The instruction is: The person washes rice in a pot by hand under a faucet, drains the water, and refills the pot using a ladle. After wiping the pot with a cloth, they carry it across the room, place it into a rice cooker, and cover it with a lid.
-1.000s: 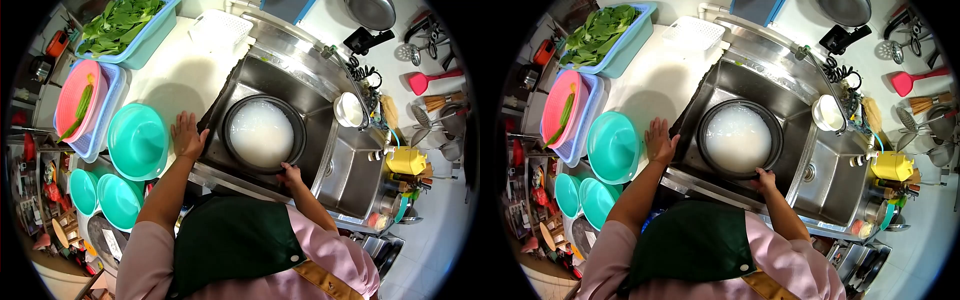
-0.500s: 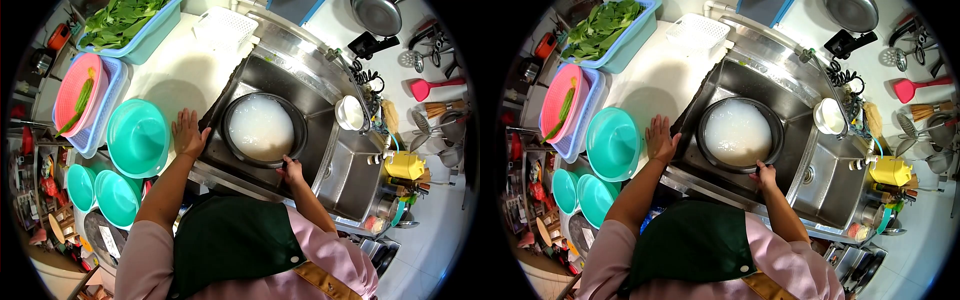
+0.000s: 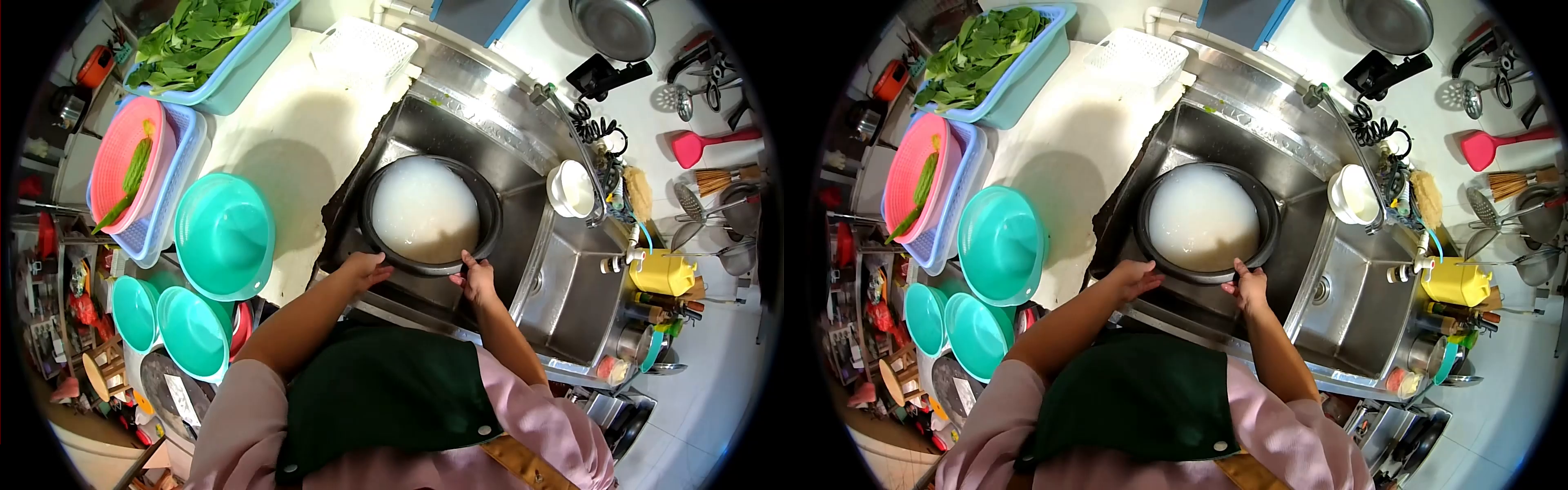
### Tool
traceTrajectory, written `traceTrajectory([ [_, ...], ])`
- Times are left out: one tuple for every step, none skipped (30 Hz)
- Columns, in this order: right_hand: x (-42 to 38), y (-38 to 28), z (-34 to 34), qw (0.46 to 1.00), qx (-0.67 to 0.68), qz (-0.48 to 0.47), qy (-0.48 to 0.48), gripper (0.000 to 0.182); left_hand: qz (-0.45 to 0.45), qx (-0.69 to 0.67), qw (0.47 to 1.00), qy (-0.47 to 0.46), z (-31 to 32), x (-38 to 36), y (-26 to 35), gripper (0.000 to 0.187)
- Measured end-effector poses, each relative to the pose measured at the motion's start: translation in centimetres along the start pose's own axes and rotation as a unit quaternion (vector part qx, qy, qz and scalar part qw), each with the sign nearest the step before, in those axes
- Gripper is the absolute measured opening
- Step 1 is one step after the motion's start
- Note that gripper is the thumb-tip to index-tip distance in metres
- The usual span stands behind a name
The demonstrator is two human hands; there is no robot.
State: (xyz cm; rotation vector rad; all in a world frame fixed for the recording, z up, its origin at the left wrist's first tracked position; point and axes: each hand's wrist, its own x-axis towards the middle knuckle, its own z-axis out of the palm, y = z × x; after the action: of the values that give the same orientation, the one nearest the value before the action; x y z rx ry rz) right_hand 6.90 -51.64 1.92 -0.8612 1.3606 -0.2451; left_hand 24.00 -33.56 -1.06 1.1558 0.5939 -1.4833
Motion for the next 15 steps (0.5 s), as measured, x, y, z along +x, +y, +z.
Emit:
traceTrajectory([
  [-0.2,-0.3,0.2,1.000,0.001,-0.002,0.000,0.035,0.001,0.001,1.000,-0.001,0.0,1.0,-0.2,0.026],
  [-0.4,-0.5,0.3,1.000,0.005,-0.001,-0.003,0.035,-0.009,0.011,1.000,-0.003,-0.2,2.0,-0.6,0.023],
  [-0.5,-0.6,0.4,1.000,0.009,0.001,-0.007,0.034,-0.018,0.021,1.000,-0.006,-0.1,2.4,-0.6,0.021],
  [-0.3,-0.6,0.4,1.000,0.010,0.001,-0.006,0.034,-0.019,0.021,1.000,-0.005,-0.2,2.7,-0.7,0.021],
  [0.0,-0.5,0.4,1.000,0.016,-0.007,-0.009,0.035,-0.011,0.018,1.000,0.002,-0.3,3.1,-0.9,0.021],
  [0.1,-0.5,0.4,1.000,0.023,-0.016,-0.011,0.035,-0.002,0.015,1.000,0.009,-0.3,3.1,-0.9,0.020],
  [0.2,-0.6,0.4,1.000,0.024,-0.015,-0.011,0.035,-0.003,0.016,1.000,0.010,-0.4,3.0,-0.8,0.020],
  [0.2,-0.7,0.5,1.000,0.026,-0.013,-0.010,0.036,-0.006,0.028,0.999,0.027,-0.5,3.0,-0.7,0.017],
  [0.1,-1.0,0.6,1.000,0.027,-0.011,-0.009,0.036,-0.009,0.040,0.998,0.044,-0.5,2.8,-0.3,0.014],
  [0.0,-1.2,0.6,0.999,0.028,-0.011,-0.009,0.036,-0.008,0.041,0.998,0.044,-0.5,2.6,0.3,0.014],
  [-0.1,-1.4,0.7,1.000,0.022,-0.012,-0.009,0.036,0.048,0.168,0.979,0.104,-0.6,2.5,1.0,0.013],
  [-0.3,-1.6,0.8,1.000,0.015,-0.013,-0.009,0.036,0.103,0.290,0.937,0.162,-0.8,2.4,1.6,0.012],
  [-0.4,-1.8,0.9,1.000,0.015,-0.013,-0.009,0.036,0.103,0.290,0.937,0.163,-1.0,2.6,2.1,0.012],
  [-0.5,-1.9,1.0,1.000,0.015,-0.015,-0.007,0.035,0.278,0.422,0.840,0.200,-1.3,2.7,2.5,0.015],
  [-0.5,-1.9,1.0,1.000,0.014,-0.018,-0.005,0.035,0.436,0.529,0.693,0.225,-1.3,2.7,2.9,0.017],
])
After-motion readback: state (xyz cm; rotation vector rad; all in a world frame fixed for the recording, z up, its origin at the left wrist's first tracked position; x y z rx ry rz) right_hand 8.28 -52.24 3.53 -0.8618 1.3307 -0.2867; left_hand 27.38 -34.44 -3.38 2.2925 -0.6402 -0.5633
